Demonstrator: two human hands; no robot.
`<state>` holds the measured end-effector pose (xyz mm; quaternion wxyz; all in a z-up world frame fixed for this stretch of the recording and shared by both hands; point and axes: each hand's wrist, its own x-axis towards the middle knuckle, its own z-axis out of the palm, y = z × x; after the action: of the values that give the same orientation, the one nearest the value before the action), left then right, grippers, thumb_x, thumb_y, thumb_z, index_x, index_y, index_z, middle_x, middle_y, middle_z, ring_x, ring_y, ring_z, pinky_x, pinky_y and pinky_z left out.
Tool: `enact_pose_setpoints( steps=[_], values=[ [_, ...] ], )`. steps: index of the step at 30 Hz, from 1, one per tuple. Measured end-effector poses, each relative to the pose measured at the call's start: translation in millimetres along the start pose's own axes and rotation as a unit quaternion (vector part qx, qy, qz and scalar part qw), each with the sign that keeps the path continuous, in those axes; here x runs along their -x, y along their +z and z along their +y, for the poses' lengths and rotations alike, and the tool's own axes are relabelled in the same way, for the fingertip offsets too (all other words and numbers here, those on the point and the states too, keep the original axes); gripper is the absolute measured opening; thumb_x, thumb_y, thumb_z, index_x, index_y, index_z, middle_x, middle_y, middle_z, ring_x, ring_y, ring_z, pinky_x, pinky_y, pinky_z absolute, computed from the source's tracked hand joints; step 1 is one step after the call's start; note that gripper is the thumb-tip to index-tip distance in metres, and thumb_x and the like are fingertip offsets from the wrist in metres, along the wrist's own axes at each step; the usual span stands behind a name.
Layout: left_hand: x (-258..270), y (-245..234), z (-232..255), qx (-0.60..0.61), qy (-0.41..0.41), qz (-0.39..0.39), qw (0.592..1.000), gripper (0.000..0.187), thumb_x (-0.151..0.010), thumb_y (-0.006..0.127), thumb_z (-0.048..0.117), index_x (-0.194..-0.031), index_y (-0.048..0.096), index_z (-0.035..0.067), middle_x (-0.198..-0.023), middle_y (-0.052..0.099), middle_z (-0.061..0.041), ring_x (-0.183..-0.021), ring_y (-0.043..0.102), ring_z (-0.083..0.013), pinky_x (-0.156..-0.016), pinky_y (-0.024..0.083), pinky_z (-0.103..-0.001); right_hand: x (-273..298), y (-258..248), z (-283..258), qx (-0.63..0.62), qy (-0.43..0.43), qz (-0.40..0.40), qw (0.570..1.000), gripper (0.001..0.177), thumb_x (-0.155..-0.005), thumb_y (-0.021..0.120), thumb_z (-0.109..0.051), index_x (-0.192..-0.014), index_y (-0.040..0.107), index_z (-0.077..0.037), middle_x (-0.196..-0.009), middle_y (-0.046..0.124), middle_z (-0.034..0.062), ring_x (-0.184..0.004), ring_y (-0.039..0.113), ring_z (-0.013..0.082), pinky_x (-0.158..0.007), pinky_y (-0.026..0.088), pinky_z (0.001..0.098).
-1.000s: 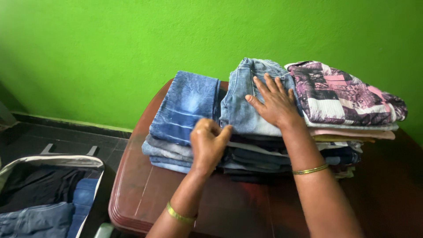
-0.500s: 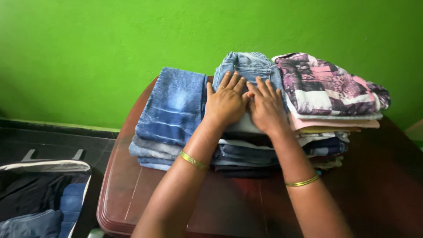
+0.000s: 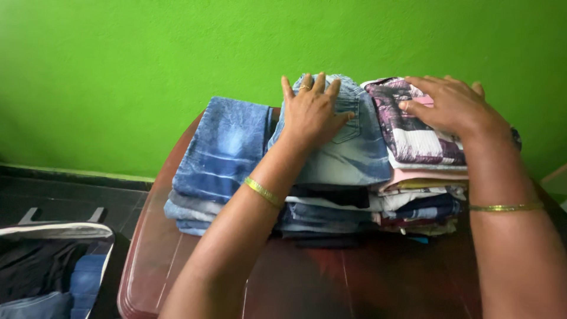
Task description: The person folds various pieces of clothing, including jeans and shorts, on a wooden table. They then place the folded items into an open suitcase. The person also unfolds and refolds a pair of black shorts and a pair of blue jeans.
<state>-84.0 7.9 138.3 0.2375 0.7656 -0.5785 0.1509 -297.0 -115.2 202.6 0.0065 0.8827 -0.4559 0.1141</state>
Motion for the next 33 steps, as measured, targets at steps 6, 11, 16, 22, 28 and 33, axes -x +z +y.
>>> enact_pose_setpoints(
  steps=[6,11,16,22,28,33],
  values=[
    [-26.0,29.0,-28.5,-0.01,-0.041,-0.123,0.991,0.092,-0.079,0.044,0.086,-0.156,0.032,0.038,-0.168,0.021,-0.005,-0.156,0.013,-0.0329,-0.113,0.002,-0.079,-20.3,54.2,12.9,0.015,0.066,-0.082,0.994,0.08,-0.084,0.032,-0.082,-0.156,0.024,-0.05,-0.172,0.006,-0.0038,-0.156,0.004,0.0381,-0.12,-0.003,0.0681],
    [-38.9,38.3,-58.7,0.068,-0.086,-0.17,0.979,0.098,-0.076,0.043,0.09,-0.158,0.033,0.038,-0.168,0.023,-0.004,-0.156,0.015,-0.0341,-0.114,0.009,-0.08,-21.0,69.0,43.9,-0.048,0.066,-0.07,0.994,0.083,-0.082,0.036,-0.081,-0.157,0.025,-0.047,-0.172,0.008,-0.0053,-0.157,0.006,0.0338,-0.121,0.001,0.0668],
    [-33.5,34.6,-45.1,0.045,-0.068,-0.15,0.985,0.098,-0.075,0.049,0.088,-0.156,0.036,0.036,-0.166,0.026,-0.007,-0.154,0.02,-0.0389,-0.112,0.021,-0.077,-5.6,71.4,76.9,-0.1,0.065,-0.013,0.993,0.084,-0.081,0.037,-0.081,-0.157,0.027,-0.048,-0.171,0.014,-0.0074,-0.158,0.013,0.0261,-0.125,0.01,0.0595],
    [-23.4,29.2,-6.3,-0.01,-0.033,-0.129,0.991,0.093,-0.078,0.058,0.079,-0.155,0.039,0.031,-0.164,0.029,-0.012,-0.152,0.021,-0.0423,-0.107,0.027,-0.079,18.9,77.9,36.5,0.049,0.037,-0.008,0.998,0.082,-0.085,0.036,-0.08,-0.159,0.022,-0.047,-0.171,0.009,-0.0065,-0.155,0.008,0.0319,-0.122,0.005,0.0633],
    [-16.7,29.9,-18.0,0.007,-0.037,-0.115,0.993,0.095,-0.079,0.053,0.083,-0.156,0.036,0.029,-0.164,0.029,-0.013,-0.152,0.02,-0.0434,-0.105,0.027,-0.08,7.5,76.5,41.9,0.012,0.052,-0.021,0.998,0.087,-0.079,0.034,-0.084,-0.158,0.023,-0.048,-0.172,0.009,-0.0079,-0.157,0.007,0.032,-0.122,0.004,0.0656],
    [-15.6,30.9,-14.8,-0.021,-0.033,-0.114,0.993,0.093,-0.081,0.048,0.083,-0.157,0.034,0.03,-0.165,0.027,-0.012,-0.153,0.018,-0.042,-0.107,0.021,-0.082,4.0,64.7,26.6,0.018,0.057,-0.053,0.997,0.085,-0.081,0.03,-0.083,-0.158,0.02,-0.048,-0.171,0.005,-0.0059,-0.156,0.003,0.0329,-0.121,-0.002,0.0655]
  ],
)
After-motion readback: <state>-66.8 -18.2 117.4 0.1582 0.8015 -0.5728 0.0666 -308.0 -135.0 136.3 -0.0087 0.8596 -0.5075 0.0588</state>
